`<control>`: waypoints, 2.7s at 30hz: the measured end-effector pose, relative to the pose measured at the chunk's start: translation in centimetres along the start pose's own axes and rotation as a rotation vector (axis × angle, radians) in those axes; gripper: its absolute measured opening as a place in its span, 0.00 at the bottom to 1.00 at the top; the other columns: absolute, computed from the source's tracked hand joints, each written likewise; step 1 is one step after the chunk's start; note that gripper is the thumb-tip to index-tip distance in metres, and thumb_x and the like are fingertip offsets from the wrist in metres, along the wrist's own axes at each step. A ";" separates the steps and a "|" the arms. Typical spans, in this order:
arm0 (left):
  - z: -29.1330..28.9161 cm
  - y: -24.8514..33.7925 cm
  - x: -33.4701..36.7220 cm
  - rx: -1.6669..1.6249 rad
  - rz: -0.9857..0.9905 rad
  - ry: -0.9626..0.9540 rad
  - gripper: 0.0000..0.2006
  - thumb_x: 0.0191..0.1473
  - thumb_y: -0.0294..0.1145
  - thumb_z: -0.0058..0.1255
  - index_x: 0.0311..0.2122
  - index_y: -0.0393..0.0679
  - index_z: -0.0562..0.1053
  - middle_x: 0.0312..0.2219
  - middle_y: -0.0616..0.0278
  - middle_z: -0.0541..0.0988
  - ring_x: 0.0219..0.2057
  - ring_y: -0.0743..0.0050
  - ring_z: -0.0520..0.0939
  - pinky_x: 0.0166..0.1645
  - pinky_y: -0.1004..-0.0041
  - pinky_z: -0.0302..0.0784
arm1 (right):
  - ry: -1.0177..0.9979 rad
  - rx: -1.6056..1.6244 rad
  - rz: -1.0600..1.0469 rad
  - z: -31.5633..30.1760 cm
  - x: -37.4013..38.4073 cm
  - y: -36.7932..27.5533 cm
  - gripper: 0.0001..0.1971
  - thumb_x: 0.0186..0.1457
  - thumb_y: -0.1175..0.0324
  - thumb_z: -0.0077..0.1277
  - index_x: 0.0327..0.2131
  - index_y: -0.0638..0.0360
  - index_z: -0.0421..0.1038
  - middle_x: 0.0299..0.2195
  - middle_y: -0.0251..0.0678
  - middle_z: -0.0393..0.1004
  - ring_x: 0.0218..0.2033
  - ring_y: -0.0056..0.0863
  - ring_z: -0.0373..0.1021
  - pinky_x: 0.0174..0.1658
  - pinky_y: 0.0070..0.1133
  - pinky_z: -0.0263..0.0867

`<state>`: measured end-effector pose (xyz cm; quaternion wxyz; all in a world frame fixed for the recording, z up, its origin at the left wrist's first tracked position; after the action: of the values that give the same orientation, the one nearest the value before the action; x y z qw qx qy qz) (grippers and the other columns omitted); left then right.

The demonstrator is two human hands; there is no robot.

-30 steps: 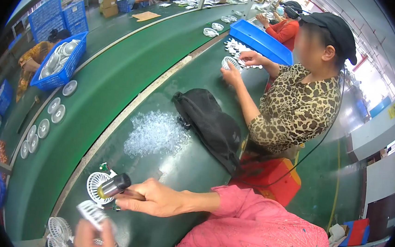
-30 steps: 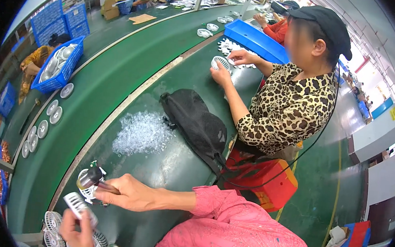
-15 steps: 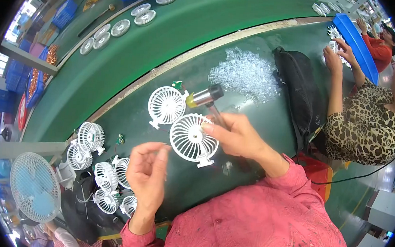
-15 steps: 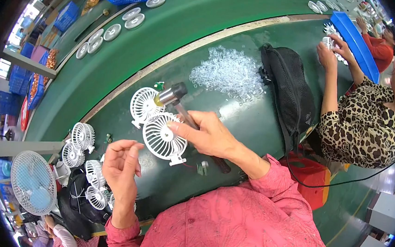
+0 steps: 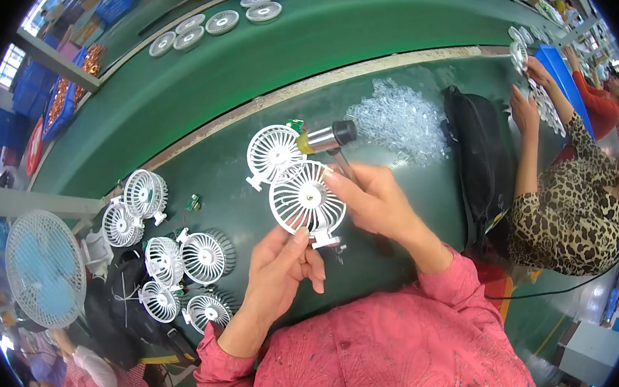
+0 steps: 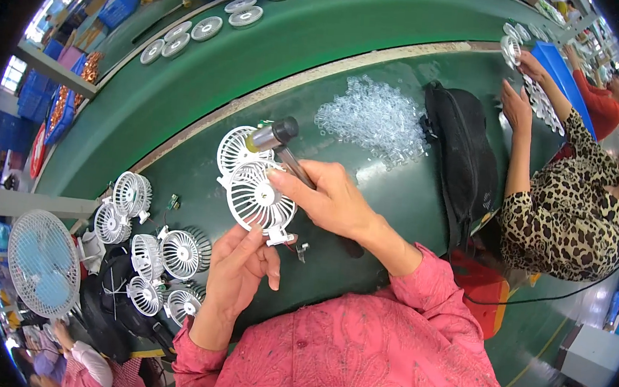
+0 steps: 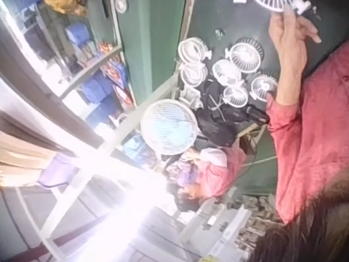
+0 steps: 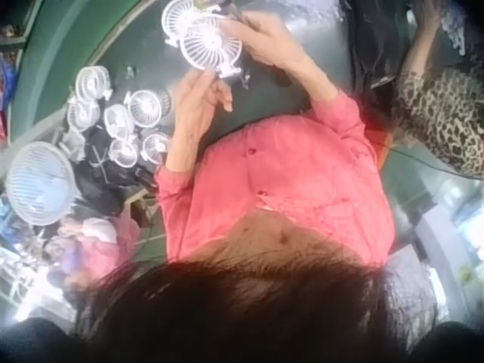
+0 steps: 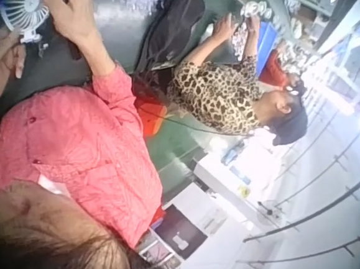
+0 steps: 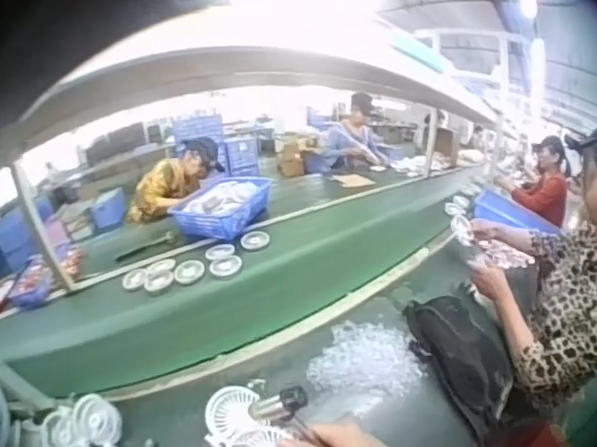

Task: Assembling plastic components of handheld portable fans using a small hammer on an assembly line.

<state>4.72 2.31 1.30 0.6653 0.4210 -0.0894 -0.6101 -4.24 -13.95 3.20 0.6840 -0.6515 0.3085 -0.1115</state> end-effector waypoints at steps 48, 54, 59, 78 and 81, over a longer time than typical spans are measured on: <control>-0.5 -1.0 -1.9 0.307 0.340 0.340 0.28 0.53 0.18 0.51 0.58 0.36 0.56 0.43 0.42 0.75 0.38 0.60 0.83 0.29 0.73 0.84 | 0.110 -0.665 -0.852 3.8 -6.8 1.8 0.14 0.47 0.71 0.56 0.40 0.59 0.71 0.38 0.37 0.74 0.28 0.31 0.74 0.24 0.25 0.70; 0.2 -1.5 -1.8 0.220 0.446 0.237 0.38 0.53 0.14 0.49 0.64 0.40 0.44 0.41 0.44 0.78 0.37 0.63 0.82 0.38 0.71 0.79 | 0.140 -0.818 -0.839 4.1 -7.2 1.1 0.22 0.45 0.73 0.60 0.47 0.61 0.72 0.34 0.34 0.72 0.25 0.28 0.73 0.20 0.22 0.67; -1.7 -1.7 -2.9 0.407 0.438 0.158 0.41 0.54 0.12 0.45 0.66 0.45 0.36 0.34 0.45 0.78 0.31 0.62 0.83 0.37 0.67 0.81 | 0.055 -0.751 -0.848 5.5 -7.0 2.4 0.24 0.41 0.78 0.60 0.47 0.65 0.71 0.33 0.36 0.71 0.25 0.30 0.73 0.21 0.24 0.67; -1.2 0.6 -2.7 0.177 0.346 0.192 0.33 0.60 0.22 0.46 0.64 0.38 0.42 0.36 0.42 0.78 0.20 0.63 0.81 0.23 0.71 0.80 | 0.152 0.173 -0.314 5.4 -6.3 3.8 0.17 0.53 0.75 0.55 0.47 0.65 0.69 0.30 0.37 0.78 0.24 0.16 0.69 0.26 0.21 0.64; -0.9 0.4 -2.5 0.058 0.297 0.168 0.32 0.59 0.23 0.46 0.63 0.36 0.44 0.37 0.40 0.78 0.19 0.64 0.80 0.21 0.72 0.79 | 0.023 0.067 -0.205 5.6 -6.2 4.4 0.20 0.55 0.72 0.56 0.51 0.64 0.67 0.28 0.34 0.77 0.23 0.10 0.62 0.26 0.17 0.60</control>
<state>5.02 4.93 1.99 0.7407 0.4716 -0.1123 -0.4651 -7.04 -5.33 0.46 0.6870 -0.6550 0.2440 -0.1987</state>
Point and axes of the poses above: each hand's wrist, its own x-axis towards the middle knuckle, its own z-axis out of the palm, y = z × x, the point moved 3 cm from there along x, towards the middle knuckle
